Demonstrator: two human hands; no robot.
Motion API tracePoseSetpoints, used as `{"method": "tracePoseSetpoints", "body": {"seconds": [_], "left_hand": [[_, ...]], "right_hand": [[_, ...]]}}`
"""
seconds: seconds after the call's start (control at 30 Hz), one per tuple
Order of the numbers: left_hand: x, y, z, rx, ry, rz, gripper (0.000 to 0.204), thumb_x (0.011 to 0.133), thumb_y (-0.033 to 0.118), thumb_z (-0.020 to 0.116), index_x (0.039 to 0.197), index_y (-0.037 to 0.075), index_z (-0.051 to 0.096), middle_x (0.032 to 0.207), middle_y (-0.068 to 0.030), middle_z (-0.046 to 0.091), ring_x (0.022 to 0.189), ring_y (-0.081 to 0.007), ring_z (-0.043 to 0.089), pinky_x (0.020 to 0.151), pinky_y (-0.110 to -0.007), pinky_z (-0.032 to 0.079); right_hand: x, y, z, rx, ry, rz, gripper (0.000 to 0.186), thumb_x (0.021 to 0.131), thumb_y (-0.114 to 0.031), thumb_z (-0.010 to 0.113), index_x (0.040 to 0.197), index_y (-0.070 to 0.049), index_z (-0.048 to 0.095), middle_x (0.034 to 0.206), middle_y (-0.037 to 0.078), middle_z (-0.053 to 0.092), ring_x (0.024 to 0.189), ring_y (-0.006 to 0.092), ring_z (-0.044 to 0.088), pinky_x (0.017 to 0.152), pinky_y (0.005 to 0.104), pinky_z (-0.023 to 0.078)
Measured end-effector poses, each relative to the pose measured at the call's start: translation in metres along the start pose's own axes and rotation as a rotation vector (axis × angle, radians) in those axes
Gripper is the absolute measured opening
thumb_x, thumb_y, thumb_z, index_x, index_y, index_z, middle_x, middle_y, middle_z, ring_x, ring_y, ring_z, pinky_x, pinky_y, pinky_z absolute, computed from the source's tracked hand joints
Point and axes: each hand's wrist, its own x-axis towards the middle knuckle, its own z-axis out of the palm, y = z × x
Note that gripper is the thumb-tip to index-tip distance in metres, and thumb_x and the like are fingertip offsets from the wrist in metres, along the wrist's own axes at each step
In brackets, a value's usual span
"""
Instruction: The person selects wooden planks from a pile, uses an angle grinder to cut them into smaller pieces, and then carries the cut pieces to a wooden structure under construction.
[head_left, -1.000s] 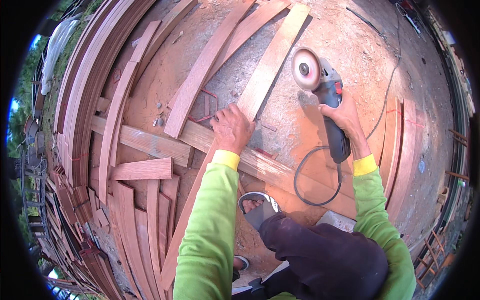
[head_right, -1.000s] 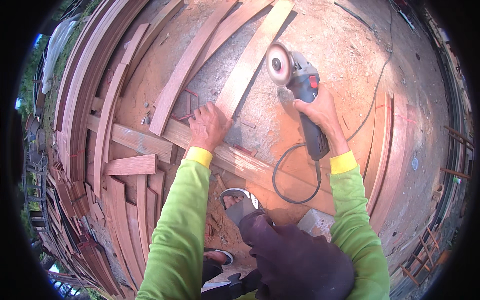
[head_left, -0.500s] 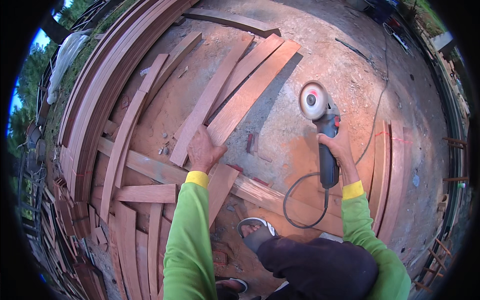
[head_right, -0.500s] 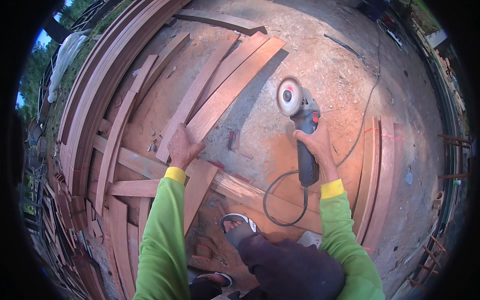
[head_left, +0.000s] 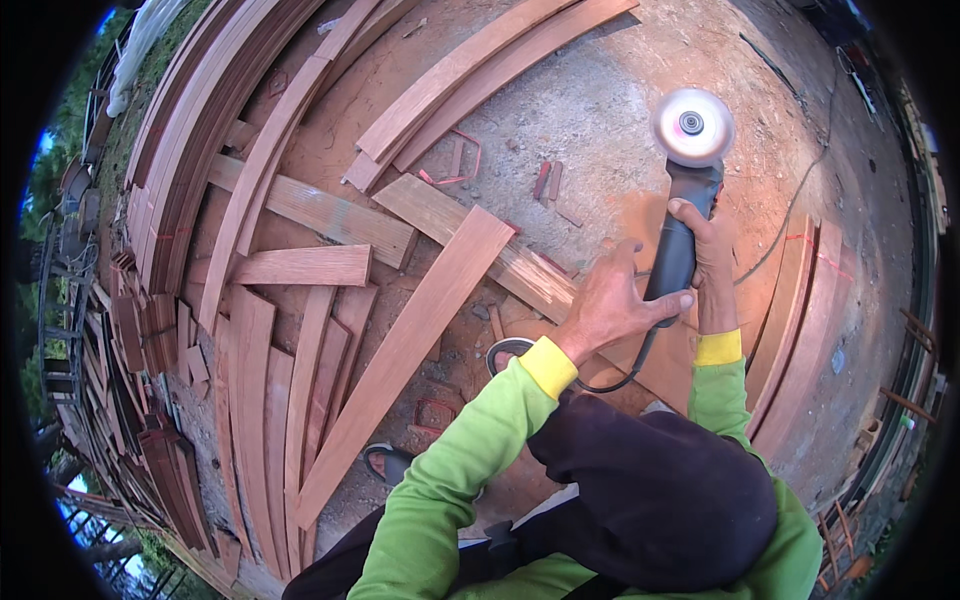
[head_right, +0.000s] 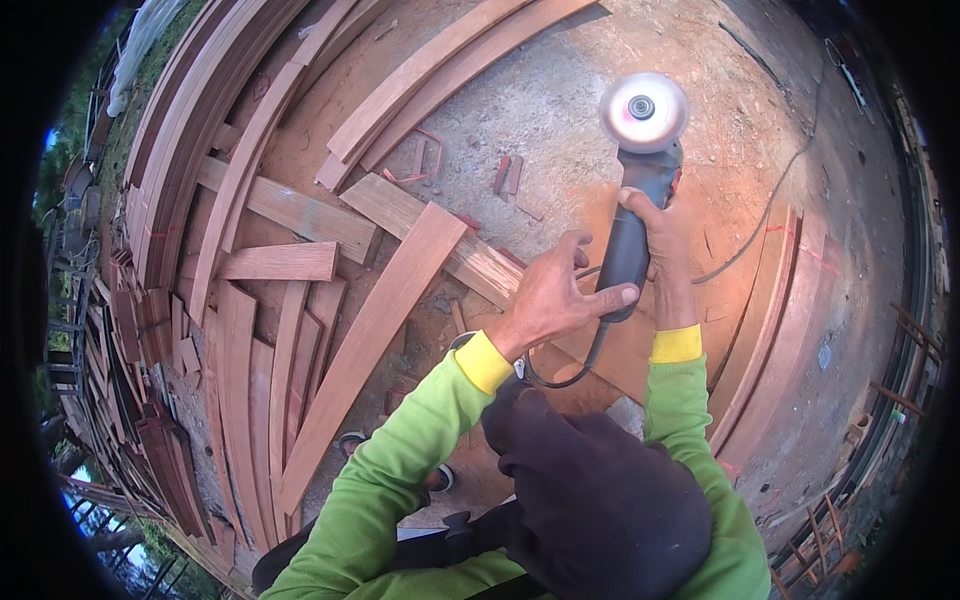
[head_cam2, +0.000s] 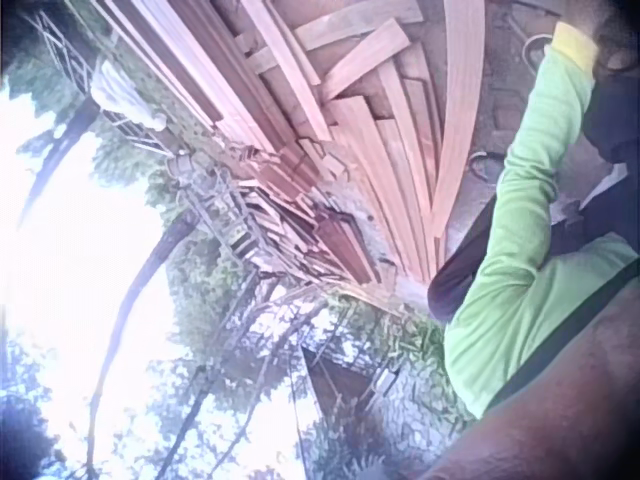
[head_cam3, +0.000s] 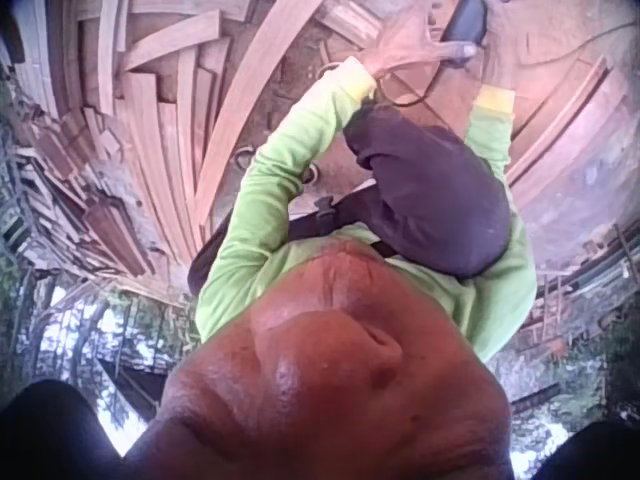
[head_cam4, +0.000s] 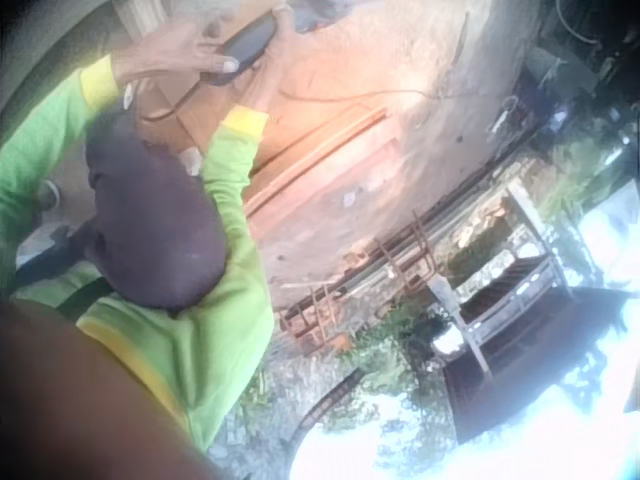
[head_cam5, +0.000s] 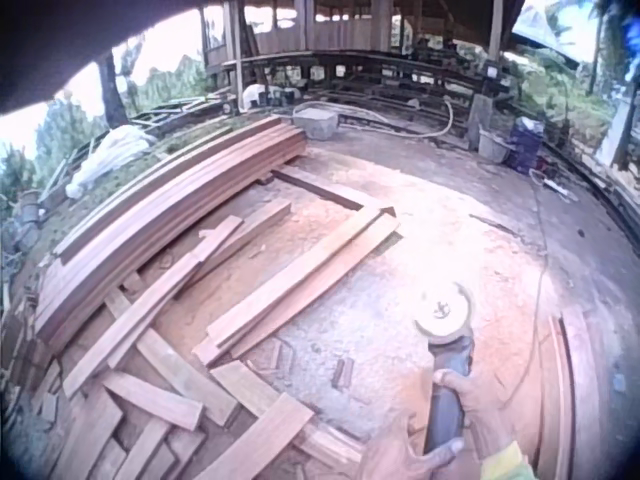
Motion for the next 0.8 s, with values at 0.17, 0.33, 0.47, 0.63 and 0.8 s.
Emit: {"method": "tracePoseSetpoints", "body": {"seconds": [0.17, 0.33, 0.47, 0.63, 0.8], "left_hand": [[-0.002, 0.008, 0.032, -0.544, -0.126, -0.351, 0.060, 0.061, 0.022, 0.087, 0.104, -0.005, 0.055, 0.091, -0.0123, 0.065, 0.079, -0.0215, 0.065, 0.069, -0.034, 0.053], [0.002, 0.006, 0.025, -0.521, -0.144, -0.289, 0.046, 0.059, 0.009, 0.078, 0.099, -0.002, 0.057, 0.087, -0.0071, 0.062, 0.077, -0.0160, 0.061, 0.069, -0.031, 0.050], [-0.004, 0.003, 0.021, -0.496, -0.142, -0.289, 0.047, 0.058, 0.009, 0.076, 0.100, -0.002, 0.057, 0.085, -0.0074, 0.061, 0.075, -0.0174, 0.060, 0.068, -0.031, 0.049], [0.000, 0.001, 0.027, -0.585, -0.173, -0.315, 0.050, 0.057, 0.011, 0.077, 0.100, -0.004, 0.056, 0.085, -0.0093, 0.062, 0.076, -0.0189, 0.062, 0.068, -0.032, 0.050], [0.008, -0.010, 0.042, -0.242, 0.015, -0.253, 0.060, 0.057, 0.016, 0.081, 0.104, -0.006, 0.052, 0.082, -0.0153, 0.064, 0.074, -0.0297, 0.066, 0.067, -0.038, 0.052]], "right_hand": [[-0.025, 0.001, 0.011, 0.034, -0.006, -0.021, 0.029, 0.075, -0.018, 0.074, 0.095, -0.001, 0.060, 0.075, 0.001, 0.057, 0.057, 0.0085, 0.054, 0.050, 0.0237, 0.043], [-0.005, 0.035, -0.009, 0.334, -0.107, -0.033, 0.058, 0.089, -0.054, 0.058, 0.102, 0.002, 0.056, 0.080, 0.013, 0.061, 0.063, 0.0199, 0.062, 0.057, 0.0312, 0.054], [-0.021, 0.023, 0.006, 0.724, -0.383, 0.027, 0.069, 0.093, -0.061, 0.047, 0.115, 0.004, 0.052, 0.096, 0.019, 0.060, 0.082, 0.0251, 0.062, 0.071, 0.0383, 0.055], [-0.019, 0.045, -0.001, 0.767, -0.374, 0.059, 0.066, 0.095, -0.059, 0.044, 0.123, 0.001, 0.048, 0.102, 0.019, 0.059, 0.090, 0.0258, 0.061, 0.076, 0.0413, 0.055], [-0.021, 0.035, 0.008, 0.186, -0.134, 0.023, 0.055, 0.089, -0.050, 0.063, 0.109, 0.001, 0.056, 0.089, 0.009, 0.060, 0.076, 0.0148, 0.060, 0.066, 0.0293, 0.051]]}}
